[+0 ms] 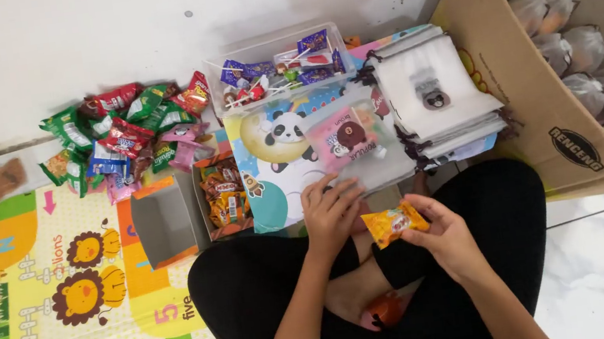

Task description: The person is packing various small snack packets, such as candies and chips, into small decorated plastic bags while sitting on the floor.

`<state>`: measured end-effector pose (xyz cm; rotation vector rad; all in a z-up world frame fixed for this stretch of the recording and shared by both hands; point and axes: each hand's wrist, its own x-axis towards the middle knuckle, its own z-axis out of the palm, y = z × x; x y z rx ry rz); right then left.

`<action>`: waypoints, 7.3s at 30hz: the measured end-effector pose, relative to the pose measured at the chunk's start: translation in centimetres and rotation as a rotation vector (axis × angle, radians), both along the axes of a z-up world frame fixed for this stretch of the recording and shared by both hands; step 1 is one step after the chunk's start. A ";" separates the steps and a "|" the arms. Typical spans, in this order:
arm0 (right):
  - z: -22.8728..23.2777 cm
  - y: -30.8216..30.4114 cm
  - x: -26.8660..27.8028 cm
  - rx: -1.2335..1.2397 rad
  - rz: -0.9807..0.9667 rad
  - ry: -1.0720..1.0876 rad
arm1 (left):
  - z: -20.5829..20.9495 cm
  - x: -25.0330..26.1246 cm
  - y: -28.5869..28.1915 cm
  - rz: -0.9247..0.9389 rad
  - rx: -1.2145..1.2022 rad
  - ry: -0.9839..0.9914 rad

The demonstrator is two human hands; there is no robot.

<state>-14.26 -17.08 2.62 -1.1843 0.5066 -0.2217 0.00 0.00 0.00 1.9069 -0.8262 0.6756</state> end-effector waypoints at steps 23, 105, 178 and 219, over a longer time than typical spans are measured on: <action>-4.9 4.4 8.0 -0.356 -0.352 -0.012 | 2.0 -0.4 0.7 -0.138 -0.034 0.044; -3.7 1.7 7.5 -0.238 -0.065 -0.119 | 4.2 -1.9 4.5 0.072 0.051 0.203; -4.3 8.2 7.3 0.147 0.402 0.098 | 0.3 2.6 10.5 0.371 -0.842 0.946; -6.5 8.5 7.1 0.186 0.310 0.102 | 5.9 -0.1 6.3 0.492 -0.863 0.714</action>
